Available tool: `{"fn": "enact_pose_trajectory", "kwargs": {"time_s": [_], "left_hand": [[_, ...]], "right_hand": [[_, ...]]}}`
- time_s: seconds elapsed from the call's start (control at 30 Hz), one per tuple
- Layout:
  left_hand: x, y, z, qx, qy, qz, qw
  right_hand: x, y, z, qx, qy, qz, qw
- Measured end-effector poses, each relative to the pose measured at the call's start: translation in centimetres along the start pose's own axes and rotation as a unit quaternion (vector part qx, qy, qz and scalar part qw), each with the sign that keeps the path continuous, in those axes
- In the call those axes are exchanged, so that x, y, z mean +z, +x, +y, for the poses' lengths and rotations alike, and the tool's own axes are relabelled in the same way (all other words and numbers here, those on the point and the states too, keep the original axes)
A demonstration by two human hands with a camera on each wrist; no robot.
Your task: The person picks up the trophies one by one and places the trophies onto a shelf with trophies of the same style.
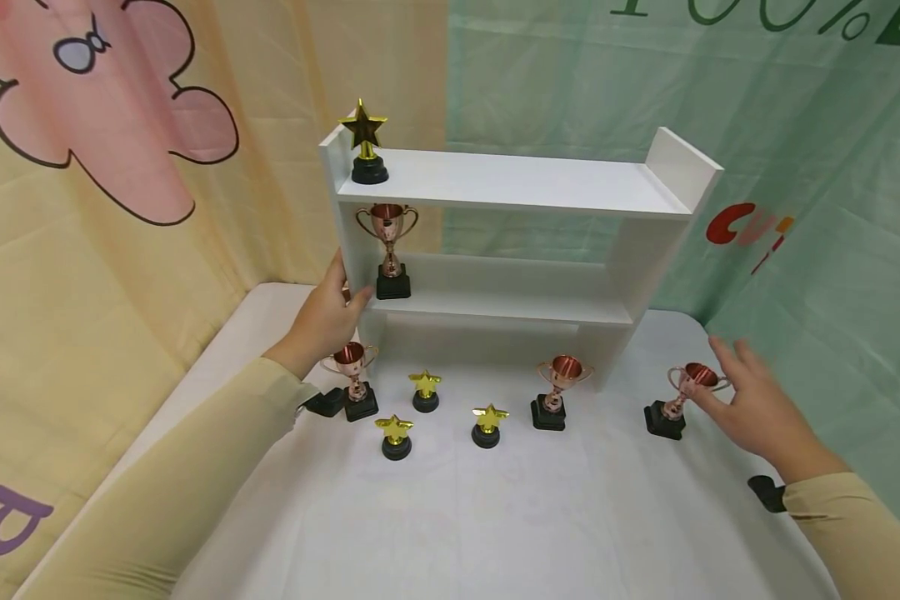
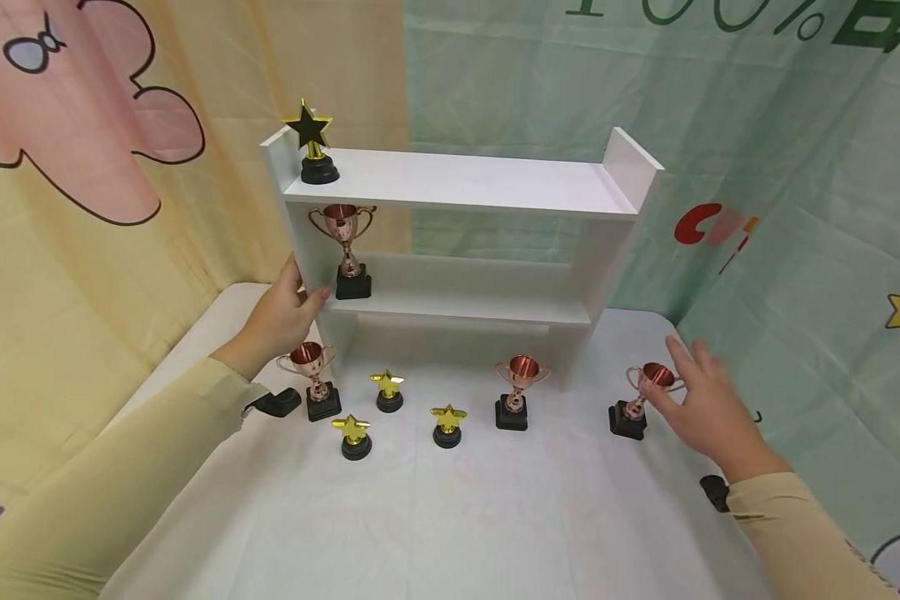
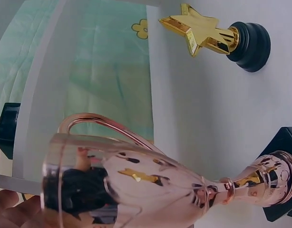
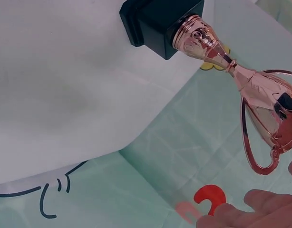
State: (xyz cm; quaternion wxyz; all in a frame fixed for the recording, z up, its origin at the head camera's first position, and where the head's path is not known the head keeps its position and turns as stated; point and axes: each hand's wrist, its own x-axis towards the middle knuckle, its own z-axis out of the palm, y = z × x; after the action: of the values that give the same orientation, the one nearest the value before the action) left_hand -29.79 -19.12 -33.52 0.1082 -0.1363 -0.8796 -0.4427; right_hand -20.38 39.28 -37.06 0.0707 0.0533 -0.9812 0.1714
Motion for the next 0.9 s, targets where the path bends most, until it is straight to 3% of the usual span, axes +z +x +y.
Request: {"fn": "enact_pose_trajectory", "kwargs": {"time_s": [0.5,0.9], "left_hand": [[0.0,0.0,-0.1,-0.012,0.043,-0.014,0.9989],[-0.1,0.0,0.0,-0.030,0.059,-0.034,0.9972]], "right_hand": [[-0.1,0.1,0.5,-0.008,0.005,-0.019,1.000],[-0.2,0.3,1.3,-0.002,0.026,-0.067,0.997]]}}
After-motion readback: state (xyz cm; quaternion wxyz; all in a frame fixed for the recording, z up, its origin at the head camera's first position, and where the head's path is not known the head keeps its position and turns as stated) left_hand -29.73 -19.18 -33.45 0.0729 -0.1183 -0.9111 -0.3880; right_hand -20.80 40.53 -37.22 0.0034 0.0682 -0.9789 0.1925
